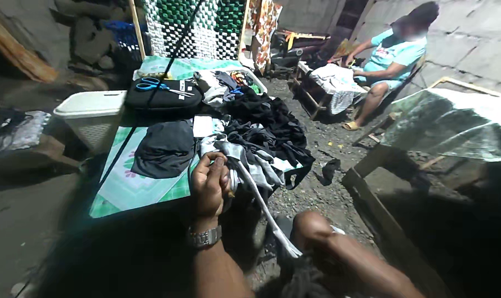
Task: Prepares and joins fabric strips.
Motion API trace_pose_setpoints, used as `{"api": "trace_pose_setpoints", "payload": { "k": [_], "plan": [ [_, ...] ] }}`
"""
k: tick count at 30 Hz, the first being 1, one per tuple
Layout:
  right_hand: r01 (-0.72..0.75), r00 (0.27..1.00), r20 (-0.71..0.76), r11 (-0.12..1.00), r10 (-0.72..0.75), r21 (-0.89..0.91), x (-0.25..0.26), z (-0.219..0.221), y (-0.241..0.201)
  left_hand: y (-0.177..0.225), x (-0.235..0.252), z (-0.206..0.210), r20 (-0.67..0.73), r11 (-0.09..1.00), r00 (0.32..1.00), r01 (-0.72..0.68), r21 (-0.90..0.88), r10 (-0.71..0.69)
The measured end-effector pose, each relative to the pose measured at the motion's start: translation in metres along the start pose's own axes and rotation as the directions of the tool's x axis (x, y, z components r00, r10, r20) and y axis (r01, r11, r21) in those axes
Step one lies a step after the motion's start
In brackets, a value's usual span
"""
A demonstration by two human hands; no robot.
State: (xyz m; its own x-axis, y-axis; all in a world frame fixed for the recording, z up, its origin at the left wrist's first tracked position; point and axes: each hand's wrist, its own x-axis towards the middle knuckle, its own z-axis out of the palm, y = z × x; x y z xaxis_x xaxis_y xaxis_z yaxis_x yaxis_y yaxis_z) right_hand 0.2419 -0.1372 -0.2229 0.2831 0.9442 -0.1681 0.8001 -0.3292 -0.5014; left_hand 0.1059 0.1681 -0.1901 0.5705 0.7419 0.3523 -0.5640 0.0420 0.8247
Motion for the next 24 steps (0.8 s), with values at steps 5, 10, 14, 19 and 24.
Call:
{"api": "trace_pose_setpoints", "payload": {
  "k": [5,10,14,19,24],
  "plan": [
    [0.345,0.883,-0.419,0.897,-0.210,0.277,0.059,-0.038,-0.009,-0.011,-0.006,0.025,0.228,0.985,0.967,0.141,-0.102,-0.115],
    [0.500,0.811,-0.583,0.588,-0.060,0.635,0.124,-0.044,-0.022,-0.028,-0.008,0.054,0.322,0.964,0.925,0.247,-0.100,-0.204],
    [0.490,0.851,-0.524,0.354,0.000,0.796,0.146,-0.043,-0.032,-0.038,-0.006,0.072,0.244,0.966,0.951,0.225,-0.129,-0.189],
    [0.525,0.842,-0.538,0.254,-0.019,0.812,0.159,-0.047,-0.037,-0.035,-0.003,0.074,0.167,0.966,0.969,0.206,-0.155,-0.180],
    [0.547,0.833,-0.531,0.379,-0.156,0.747,0.175,-0.057,-0.049,-0.031,0.002,0.064,0.136,0.968,0.983,0.146,-0.203,-0.120]
  ]
}}
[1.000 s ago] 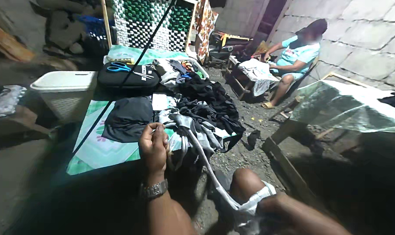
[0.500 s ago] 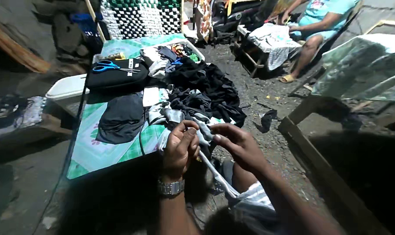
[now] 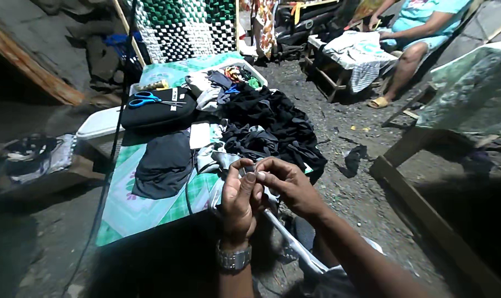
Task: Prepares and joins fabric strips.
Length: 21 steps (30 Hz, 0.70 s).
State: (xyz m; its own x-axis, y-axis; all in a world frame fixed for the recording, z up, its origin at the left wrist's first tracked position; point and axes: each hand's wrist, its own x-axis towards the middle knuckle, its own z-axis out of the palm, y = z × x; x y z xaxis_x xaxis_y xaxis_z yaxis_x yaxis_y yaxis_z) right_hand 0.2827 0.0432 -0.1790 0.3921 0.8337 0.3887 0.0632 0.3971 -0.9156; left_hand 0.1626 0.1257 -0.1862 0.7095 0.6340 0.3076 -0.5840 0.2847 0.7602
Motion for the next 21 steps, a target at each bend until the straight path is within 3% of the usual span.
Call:
{"api": "trace_pose_setpoints", "payload": {
  "k": [3,9,12,15,21],
  "plan": [
    [0.042,0.998,0.049,0.998,-0.040,-0.040,0.008,0.010,0.002,0.006,0.000,-0.006,-0.038,0.999,0.999,-0.035,-0.018,0.035],
    [0.006,0.996,0.092,0.996,-0.015,0.092,0.019,0.021,0.007,0.017,-0.005,-0.018,-0.042,0.998,0.999,-0.020,-0.062,0.018],
    [0.086,0.990,0.109,0.996,-0.089,0.034,0.023,0.025,0.009,0.020,-0.006,-0.021,-0.041,0.995,0.999,-0.028,-0.092,0.024],
    [0.127,0.990,0.053,0.992,-0.127,0.008,0.028,0.028,0.009,0.020,-0.005,-0.024,-0.041,0.995,0.999,-0.010,-0.103,0.006],
    [0.127,0.991,-0.077,0.958,-0.110,0.257,0.056,0.007,-0.011,0.012,-0.001,-0.027,-0.006,1.000,1.000,0.024,0.010,-0.024]
  ]
}}
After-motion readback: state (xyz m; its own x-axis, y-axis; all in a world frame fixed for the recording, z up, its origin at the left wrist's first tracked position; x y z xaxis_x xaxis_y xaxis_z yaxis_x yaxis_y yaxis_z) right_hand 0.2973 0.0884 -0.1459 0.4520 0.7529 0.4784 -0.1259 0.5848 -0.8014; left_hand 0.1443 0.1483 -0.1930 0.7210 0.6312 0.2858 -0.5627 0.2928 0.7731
